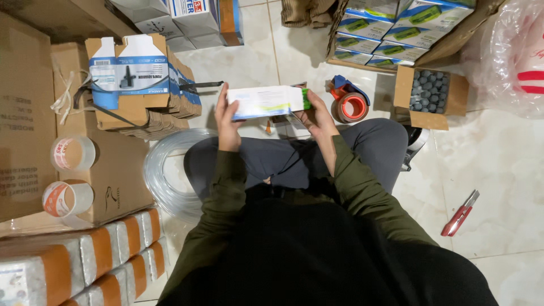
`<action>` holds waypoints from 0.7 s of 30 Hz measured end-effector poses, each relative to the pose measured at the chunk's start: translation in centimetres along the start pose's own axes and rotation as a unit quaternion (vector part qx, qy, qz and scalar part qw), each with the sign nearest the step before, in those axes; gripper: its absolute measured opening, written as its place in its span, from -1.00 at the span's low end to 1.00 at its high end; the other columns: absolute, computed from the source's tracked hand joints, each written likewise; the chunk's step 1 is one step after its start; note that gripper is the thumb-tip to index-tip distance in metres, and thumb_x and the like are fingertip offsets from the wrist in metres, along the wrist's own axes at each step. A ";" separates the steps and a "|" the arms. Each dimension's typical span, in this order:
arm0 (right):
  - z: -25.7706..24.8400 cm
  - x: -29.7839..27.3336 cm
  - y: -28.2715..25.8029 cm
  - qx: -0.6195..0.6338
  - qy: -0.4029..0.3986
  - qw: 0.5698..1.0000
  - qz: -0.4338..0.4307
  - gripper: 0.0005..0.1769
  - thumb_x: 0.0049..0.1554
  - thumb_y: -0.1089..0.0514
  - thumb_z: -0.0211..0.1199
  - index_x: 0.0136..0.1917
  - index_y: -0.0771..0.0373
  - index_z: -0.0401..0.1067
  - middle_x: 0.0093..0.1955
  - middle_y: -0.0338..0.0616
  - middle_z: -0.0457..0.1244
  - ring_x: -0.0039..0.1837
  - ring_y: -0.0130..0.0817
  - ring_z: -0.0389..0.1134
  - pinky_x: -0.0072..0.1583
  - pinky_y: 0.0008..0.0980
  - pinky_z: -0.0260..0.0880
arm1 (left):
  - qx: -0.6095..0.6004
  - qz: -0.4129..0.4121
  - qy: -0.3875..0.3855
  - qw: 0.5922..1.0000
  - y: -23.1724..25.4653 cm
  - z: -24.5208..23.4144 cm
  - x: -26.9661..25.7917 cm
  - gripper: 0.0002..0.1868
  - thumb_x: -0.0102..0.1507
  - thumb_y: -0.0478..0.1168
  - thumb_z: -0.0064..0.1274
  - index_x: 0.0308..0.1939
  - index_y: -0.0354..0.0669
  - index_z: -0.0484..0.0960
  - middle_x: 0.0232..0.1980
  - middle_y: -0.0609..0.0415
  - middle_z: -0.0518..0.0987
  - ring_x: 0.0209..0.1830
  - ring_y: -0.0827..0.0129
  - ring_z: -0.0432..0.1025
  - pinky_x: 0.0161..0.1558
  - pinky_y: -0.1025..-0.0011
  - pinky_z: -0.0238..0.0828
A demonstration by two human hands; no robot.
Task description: The person sits on the floor and packs small items into a cardboard box. They place a green packet and a clear plastic tube into the box, then close the flaps and seal the box with orange packing tape using a handheld dispenser.
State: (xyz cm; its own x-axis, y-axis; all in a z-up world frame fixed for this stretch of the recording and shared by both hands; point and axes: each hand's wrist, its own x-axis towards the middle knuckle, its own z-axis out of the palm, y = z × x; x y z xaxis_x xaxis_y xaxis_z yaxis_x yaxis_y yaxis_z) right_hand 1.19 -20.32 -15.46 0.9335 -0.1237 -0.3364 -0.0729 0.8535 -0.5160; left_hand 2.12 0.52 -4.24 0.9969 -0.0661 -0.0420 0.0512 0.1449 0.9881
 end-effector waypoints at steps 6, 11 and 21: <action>-0.9 0.1 -1.0 0.039 0.076 0.996 0.021 -0.42 -0.03 -0.04 0.37 0.11 0.35 0.28 0.00 -0.02 0.21 0.04 -0.06 0.37 0.12 0.01 0.43 | -0.414 -0.190 0.123 0.881 -8.1 -4.7 2.7 -0.24 0.12 0.03 0.08 0.33 -0.10 0.20 0.29 -0.35 0.27 0.14 -0.27 0.34 0.05 -0.25 0.27; -1.1 0.0 0.1 -0.155 0.163 0.968 -0.107 -0.50 0.05 -0.07 0.38 0.13 0.15 0.27 0.00 -0.06 0.13 0.01 -0.14 0.33 0.05 -0.03 0.48 | -0.545 -0.175 0.257 0.778 -11.5 -4.4 2.0 -0.46 0.04 0.15 0.11 -0.05 -0.11 0.58 -0.06 -0.09 0.59 -0.13 0.13 0.53 -0.02 0.08 0.50; 0.4 -0.9 4.5 -0.572 0.206 0.762 -0.224 -0.44 -0.01 -0.07 0.42 0.06 0.01 0.11 -0.08 0.13 0.32 0.06 -0.01 0.35 0.13 -0.25 0.26 | -0.465 -0.110 0.270 0.836 -16.4 -5.2 3.3 -0.64 0.19 -0.05 0.10 0.03 -0.05 0.57 0.07 -0.02 0.53 -0.01 0.30 0.45 0.10 0.31 0.36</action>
State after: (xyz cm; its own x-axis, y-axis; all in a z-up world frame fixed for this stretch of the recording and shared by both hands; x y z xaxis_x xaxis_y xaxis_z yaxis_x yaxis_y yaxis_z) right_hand 0.17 -16.15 -17.22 0.7822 -0.6226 -0.0231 -0.2583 -0.2903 -0.9214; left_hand 4.86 3.01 -21.39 0.8260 0.2263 -0.5162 0.0102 0.9097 0.4151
